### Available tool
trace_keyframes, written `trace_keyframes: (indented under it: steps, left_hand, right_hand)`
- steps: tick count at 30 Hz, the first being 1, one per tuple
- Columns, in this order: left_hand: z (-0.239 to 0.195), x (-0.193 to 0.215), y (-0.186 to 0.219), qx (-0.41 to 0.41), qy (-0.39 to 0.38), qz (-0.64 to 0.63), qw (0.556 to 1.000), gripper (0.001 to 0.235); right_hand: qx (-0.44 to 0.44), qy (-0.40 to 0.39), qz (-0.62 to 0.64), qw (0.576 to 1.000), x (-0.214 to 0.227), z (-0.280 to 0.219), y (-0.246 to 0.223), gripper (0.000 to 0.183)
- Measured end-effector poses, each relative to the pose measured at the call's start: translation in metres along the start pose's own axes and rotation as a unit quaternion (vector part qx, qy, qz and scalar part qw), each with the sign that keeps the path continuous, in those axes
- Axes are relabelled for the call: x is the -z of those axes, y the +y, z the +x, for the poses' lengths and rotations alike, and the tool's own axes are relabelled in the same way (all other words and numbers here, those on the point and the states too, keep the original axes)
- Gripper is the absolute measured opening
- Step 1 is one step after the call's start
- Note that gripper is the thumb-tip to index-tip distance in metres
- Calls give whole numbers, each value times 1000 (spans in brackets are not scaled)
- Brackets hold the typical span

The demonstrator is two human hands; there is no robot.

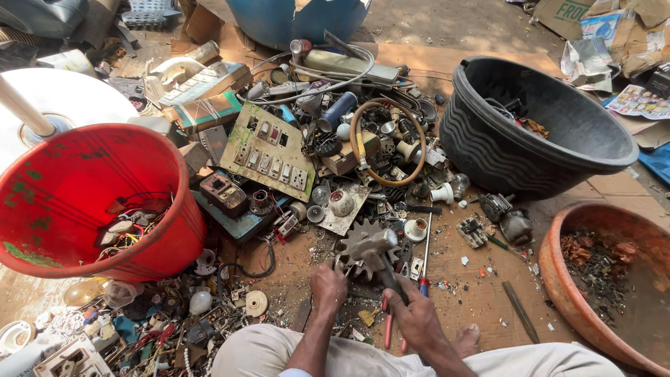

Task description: The person sits on the ground and uses a hammer to break apart various electronic components, including a gear and a metal casing, to extract materials. The person repeatedly strikes the items and separates the resulting pieces by hand.

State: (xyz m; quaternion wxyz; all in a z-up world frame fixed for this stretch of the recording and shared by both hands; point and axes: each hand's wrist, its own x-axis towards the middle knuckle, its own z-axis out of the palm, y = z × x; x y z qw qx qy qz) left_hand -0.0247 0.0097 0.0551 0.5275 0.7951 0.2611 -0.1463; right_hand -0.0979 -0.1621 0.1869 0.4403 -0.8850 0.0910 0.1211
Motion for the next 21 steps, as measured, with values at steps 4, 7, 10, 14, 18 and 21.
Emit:
trace_keyframes:
  steps: [4,7,10,14,18,21]
  left_hand:
    - [19,-20,-22,-136,80,32,987,28]
    - [22,-22,-26,-106,63,35,992,25]
    - [15,-9,-13,-24,29,19,999,36]
    - [1,-3,-12,26,-28,31,999,34]
    - [14,-8,-7,-23,7,10,1000,41]
    - [10,-9,-12,-17,6,6,1000,38]
  right_hand:
    - [101,72,48,991,9,-10,-1,52]
    - [125,56,0,991,-9,0,21,50]
    - [-45,-64,-48,996,-20,34,46,47]
    - [135,-11,-2,991,-8,27,48,44]
    - [58,77,-75,993,11,-4,7,57]
    - [194,143,-57,969,5,-12,11,59]
